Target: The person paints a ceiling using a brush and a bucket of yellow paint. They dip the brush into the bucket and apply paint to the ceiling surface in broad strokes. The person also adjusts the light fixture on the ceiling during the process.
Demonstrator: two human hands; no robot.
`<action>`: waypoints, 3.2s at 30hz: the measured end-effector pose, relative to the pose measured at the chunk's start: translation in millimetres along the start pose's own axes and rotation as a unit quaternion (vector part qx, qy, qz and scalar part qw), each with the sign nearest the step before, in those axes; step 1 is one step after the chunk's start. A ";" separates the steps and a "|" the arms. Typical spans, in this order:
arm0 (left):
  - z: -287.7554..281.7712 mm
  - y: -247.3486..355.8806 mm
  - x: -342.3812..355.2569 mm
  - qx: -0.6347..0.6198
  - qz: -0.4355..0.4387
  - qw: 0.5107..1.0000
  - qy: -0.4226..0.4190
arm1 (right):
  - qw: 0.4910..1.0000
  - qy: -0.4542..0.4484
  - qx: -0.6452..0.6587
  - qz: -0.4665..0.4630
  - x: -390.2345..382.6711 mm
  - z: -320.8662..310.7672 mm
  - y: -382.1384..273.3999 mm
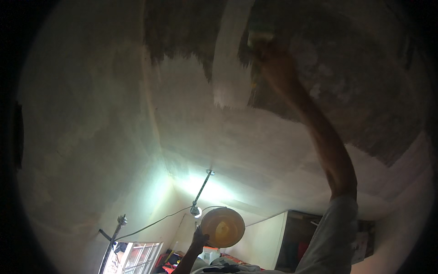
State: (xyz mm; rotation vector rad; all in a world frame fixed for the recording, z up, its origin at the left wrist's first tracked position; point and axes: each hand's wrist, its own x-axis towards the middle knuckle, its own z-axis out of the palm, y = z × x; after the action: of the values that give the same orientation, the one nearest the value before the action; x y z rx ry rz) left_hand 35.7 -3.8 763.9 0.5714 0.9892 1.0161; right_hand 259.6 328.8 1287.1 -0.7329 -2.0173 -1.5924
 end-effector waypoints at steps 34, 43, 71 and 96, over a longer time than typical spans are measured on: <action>-19.9 -30.8 8.0 0.003 0.038 0.999 -0.015 | 0.990 -0.060 0.122 0.026 18.3 17.7 -105.5; -1.5 7.4 -6.4 0.078 -0.019 0.996 0.045 | 0.944 -0.073 0.198 0.253 74.6 -5.4 10.4; 5.7 16.6 -16.8 0.000 -0.011 1.000 0.024 | 0.975 -0.076 0.145 0.148 63.2 -22.3 -13.7; -12.5 -13.7 0.4 0.056 0.044 0.997 -0.004 | 0.995 0.009 0.089 0.046 92.3 -19.2 -6.9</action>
State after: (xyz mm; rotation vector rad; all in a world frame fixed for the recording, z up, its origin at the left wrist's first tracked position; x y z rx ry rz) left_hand 30.6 -10.0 747.2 0.7179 1.0254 1.0400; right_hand 186.5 320.0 1346.3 -0.7293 -2.0511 -1.3426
